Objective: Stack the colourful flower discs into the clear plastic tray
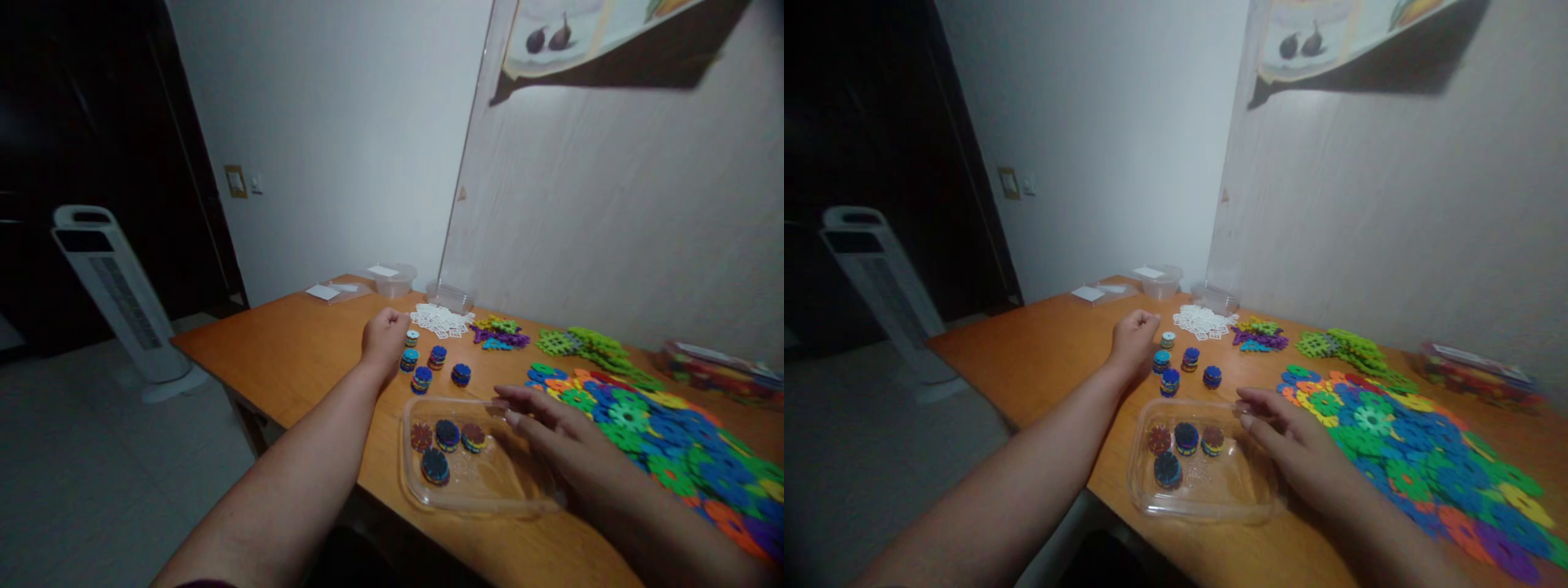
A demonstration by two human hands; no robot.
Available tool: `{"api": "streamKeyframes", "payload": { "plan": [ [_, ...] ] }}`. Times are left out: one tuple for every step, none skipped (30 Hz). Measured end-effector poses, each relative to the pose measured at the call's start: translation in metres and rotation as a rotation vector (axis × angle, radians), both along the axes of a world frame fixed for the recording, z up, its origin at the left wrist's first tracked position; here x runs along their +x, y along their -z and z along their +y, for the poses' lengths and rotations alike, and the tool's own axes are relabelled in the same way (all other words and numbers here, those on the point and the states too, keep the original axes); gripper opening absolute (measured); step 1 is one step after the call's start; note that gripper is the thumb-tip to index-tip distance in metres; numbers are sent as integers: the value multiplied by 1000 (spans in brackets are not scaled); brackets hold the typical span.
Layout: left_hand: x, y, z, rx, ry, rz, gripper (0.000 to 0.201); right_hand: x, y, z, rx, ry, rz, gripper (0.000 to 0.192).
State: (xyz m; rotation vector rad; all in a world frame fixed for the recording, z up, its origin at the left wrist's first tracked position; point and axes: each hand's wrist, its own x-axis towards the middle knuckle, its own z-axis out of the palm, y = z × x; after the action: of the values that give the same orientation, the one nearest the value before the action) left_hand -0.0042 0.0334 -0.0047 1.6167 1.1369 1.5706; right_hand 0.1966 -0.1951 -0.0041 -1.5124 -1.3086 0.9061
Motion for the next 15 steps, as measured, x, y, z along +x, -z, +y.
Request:
{"api": "streamKeyframes", "payload": {
  "plan": [
    [0, -1, -1, 6, -1, 9, 29, 1, 3, 2, 4, -1, 2, 52],
    [-1, -1, -1, 8, -2, 17, 29, 1, 5, 3, 6, -7, -1, 51],
    [-1, -1, -1, 8, -3, 24, 29, 2, 6, 3, 6, -18, -4, 48],
    [-2, -1, -2, 8, -5, 29, 29, 2, 6, 3, 5, -35, -9, 43],
    [-2, -1, -2, 8, -6, 32, 29, 3, 6, 1, -1, -55, -17, 37],
    [-2, -1, -2, 9, -6, 34, 30, 3, 5, 0, -6, -73, -29, 30],
    [-3, -1, -2, 10, -5, 35, 30, 4, 5, -2, -7, -85, -45, 24],
    [-3, -1, -2, 10, -3, 36, 30, 5, 4, -4, -6, -92, -64, 22],
    [-4, -1, -2, 10, 0, 37, 30, 6, 3, -5, -5, -93, -82, 23],
    [-4, -2, -2, 9, 3, 41, 29, 6, 2, -6, -6, -89, -96, 26],
    [-4, -2, -3, 8, 5, 47, 29, 6, 1, -7, -9, -85, -107, 29],
    [-5, -3, -3, 8, 7, 55, 29, 6, 0, -7, -13, -83, -115, 31],
    [-5, -3, -3, 7, 7, 63, 28, 5, -2, -7, -18, -85, -122, 32],
    [-5, -4, -3, 7, 3, 70, 28, 3, -3, -6, -22, -89, -125, 31],
    [-6, -4, -3, 7, 1, 78, 28, 1, -4, -5, -24, -94, -124, 31]
  ]
}}
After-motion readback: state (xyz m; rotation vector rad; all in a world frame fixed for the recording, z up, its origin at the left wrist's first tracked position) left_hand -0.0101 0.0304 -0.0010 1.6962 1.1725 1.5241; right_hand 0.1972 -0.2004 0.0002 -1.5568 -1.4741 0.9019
